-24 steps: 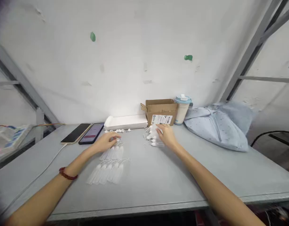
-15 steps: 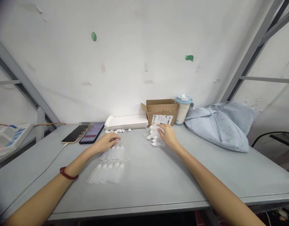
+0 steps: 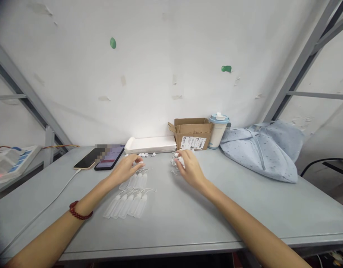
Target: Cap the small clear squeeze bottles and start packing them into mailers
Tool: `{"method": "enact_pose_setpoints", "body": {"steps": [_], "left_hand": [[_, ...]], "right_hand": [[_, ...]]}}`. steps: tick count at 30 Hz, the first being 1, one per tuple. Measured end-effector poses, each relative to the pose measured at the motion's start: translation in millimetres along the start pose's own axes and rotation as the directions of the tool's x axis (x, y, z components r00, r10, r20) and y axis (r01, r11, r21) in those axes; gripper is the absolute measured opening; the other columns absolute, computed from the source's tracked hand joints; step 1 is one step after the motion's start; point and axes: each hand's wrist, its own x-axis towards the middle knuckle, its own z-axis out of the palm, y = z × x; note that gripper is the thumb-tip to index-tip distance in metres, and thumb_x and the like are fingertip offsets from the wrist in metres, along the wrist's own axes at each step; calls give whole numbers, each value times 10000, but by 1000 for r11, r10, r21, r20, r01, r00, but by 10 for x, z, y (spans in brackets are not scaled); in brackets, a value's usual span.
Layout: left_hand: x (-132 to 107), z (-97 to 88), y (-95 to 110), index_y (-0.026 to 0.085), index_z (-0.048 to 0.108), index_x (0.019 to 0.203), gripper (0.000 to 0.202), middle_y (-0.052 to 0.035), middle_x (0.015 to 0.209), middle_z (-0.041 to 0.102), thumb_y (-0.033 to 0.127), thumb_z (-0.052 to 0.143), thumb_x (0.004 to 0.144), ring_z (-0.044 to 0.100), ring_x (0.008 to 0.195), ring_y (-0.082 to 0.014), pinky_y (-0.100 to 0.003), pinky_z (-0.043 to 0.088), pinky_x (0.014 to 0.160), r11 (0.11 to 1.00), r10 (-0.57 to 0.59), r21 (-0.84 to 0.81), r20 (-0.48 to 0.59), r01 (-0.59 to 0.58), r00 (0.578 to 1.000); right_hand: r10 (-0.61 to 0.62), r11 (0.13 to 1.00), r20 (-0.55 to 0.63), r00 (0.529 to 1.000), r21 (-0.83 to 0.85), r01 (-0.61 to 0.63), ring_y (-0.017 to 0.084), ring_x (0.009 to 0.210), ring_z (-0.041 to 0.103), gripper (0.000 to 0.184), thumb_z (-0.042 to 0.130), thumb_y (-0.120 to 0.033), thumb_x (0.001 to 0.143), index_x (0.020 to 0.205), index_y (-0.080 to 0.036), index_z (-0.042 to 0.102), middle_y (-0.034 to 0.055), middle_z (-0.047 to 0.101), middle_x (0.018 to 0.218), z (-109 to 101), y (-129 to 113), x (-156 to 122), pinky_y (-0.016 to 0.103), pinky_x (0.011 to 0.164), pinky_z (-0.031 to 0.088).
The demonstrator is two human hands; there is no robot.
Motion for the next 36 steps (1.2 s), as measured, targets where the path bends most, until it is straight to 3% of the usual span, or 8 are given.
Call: {"method": "enact_pose_setpoints", "body": {"steps": [2,7,11,15,25,36], "left_hand": [[-37,2,96,173,552,852,167,-58,866,623,322,478,838,571,828,-208,-323,440,710,1000,25,-4,-16,-25,1000],[-142,29,305,169,522,909,103,-64,907,595,246,490,848,550,858,-208,-328,442,713,988,140,66,-9,-139,990],[-212,41,424,180,511,897,60,-45,910,586,187,512,837,530,876,-202,-310,442,697,967,236,97,23,-238,971],[-240,36,494,185,505,867,48,-32,888,579,183,532,828,521,857,-197,-302,437,679,959,259,114,19,-259,966],[-243,44,470,174,517,852,54,-44,859,585,227,516,841,523,826,-196,-310,430,678,957,279,76,48,-282,959],[-240,66,484,178,497,793,78,-35,813,571,242,512,835,530,779,-177,-295,422,679,969,242,-56,17,-241,970]], "right_hand": [[-91,990,152,984,119,73,188,811,536,238,407,-225,896,1122,-177,465,72,574,862,-12,-261,-63,337,747,450],[-336,939,399,853,212,271,191,833,495,276,389,-233,906,1156,-145,468,113,557,929,-65,-782,-217,326,740,443],[-371,927,543,754,263,266,183,844,478,336,392,-286,912,1211,-158,475,98,536,932,-42,-860,-286,307,768,433],[-388,920,604,696,294,258,175,838,468,363,393,-352,912,1223,-194,494,83,523,921,33,-791,-320,305,792,418],[-398,915,617,679,316,250,153,786,516,326,365,-347,927,1136,-181,552,63,569,841,68,-768,-295,276,784,408],[-285,958,597,750,168,231,152,721,551,262,401,-333,914,991,-176,597,62,587,788,36,-651,-235,258,685,414]]}}
